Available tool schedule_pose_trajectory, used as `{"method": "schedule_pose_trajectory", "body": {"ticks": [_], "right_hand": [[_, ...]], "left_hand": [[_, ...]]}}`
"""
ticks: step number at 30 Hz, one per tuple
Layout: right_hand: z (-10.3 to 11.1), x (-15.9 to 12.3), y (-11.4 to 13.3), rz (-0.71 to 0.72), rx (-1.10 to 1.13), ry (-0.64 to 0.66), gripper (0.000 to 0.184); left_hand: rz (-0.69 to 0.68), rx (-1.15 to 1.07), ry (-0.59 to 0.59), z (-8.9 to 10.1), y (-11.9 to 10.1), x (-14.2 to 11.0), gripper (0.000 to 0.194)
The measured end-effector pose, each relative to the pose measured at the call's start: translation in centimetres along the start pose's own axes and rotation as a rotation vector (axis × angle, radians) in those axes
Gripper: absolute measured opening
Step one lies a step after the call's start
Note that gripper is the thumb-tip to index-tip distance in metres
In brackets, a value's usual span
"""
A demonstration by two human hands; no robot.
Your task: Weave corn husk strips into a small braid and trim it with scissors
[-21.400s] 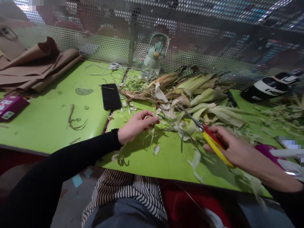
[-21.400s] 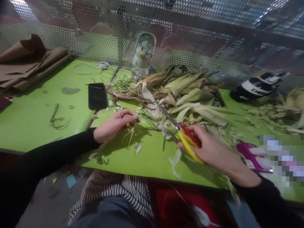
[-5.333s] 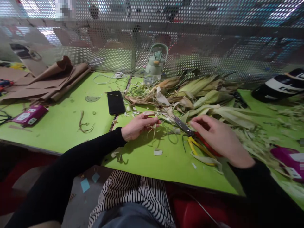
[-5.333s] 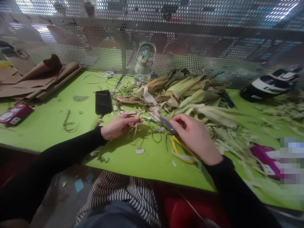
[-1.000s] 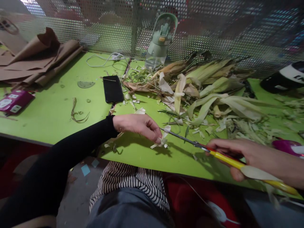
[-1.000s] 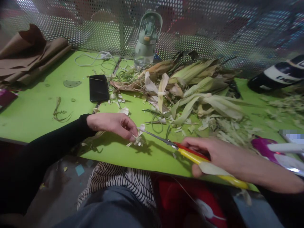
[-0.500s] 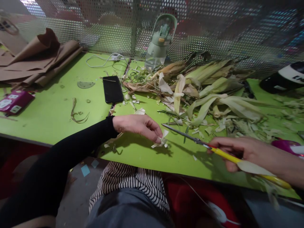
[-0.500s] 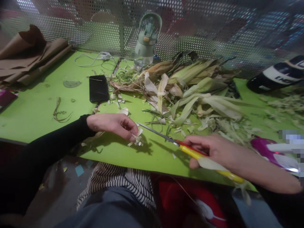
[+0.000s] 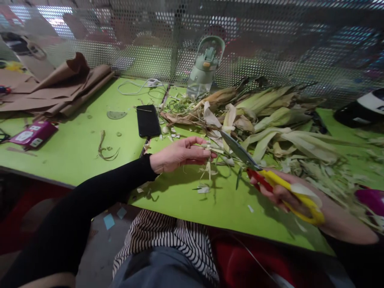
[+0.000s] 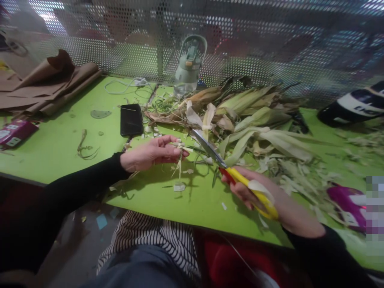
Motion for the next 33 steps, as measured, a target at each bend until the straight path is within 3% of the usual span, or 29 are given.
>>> {"method": "schedule_pose_trajectory", "body": {"ticks": [4,7,11,14,17,19,21,24,33], "right_hand": [[-0.8,0.6,-2.5,-0.109,0.083,0.08,0.078],[-0.6,1.1,-2.4,-0.053,-0.176,-0.031,0.062],[0.1,1.3,-0.9,0.153,-0.68,-0.242,0.048],[-0.3,0.8,0.7,0.424,-0.789,-0.348,0.058],[-1.5,0.6,1.7,0.484,-0.628,-0.401,0.056],[-3.8,1.7,1.7,0.36,-0.335,-0.215,0.049],[-6.4,2.7,2.4,0.338,-0.123,-0.067,0.047],[-8.4,4.1,3.4,0.387,0.078,-0.026,0.041],[-7.5,4.3,4.4,0.495,0.121,-0.13,0.034]], "left_hand": [[-0.039,-0.019,-0.06,0.1,-0.1,0.0,0.021],[-0.071,-0.03,-0.107,0.3,-0.1,0.2,0.023],[-0.073,-0.023,-0.159,0.7,-0.3,0.4,0.025],[-0.073,0.001,-0.163,0.9,-0.5,0.5,0.024],[-0.098,0.025,-0.156,0.7,-0.6,0.6,0.023],[-0.121,0.04,-0.157,0.4,-0.6,0.8,0.024],[-0.147,0.067,-0.158,-0.1,-0.6,0.9,0.024],[-0.174,0.144,-0.169,-0.6,-0.9,1.0,0.024],[-0.282,0.389,-0.218,-1.3,-3.4,1.3,0.018]]}}
Point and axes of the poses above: each hand's wrist, its own x-axis towards the middle knuckle, its own z-axis out of the back of the hand, y = z × x, the point moved 6 cm from there along x, towards the middle knuckle, and after that the axes turned 8 degrees about x, right-handed, at the moved point
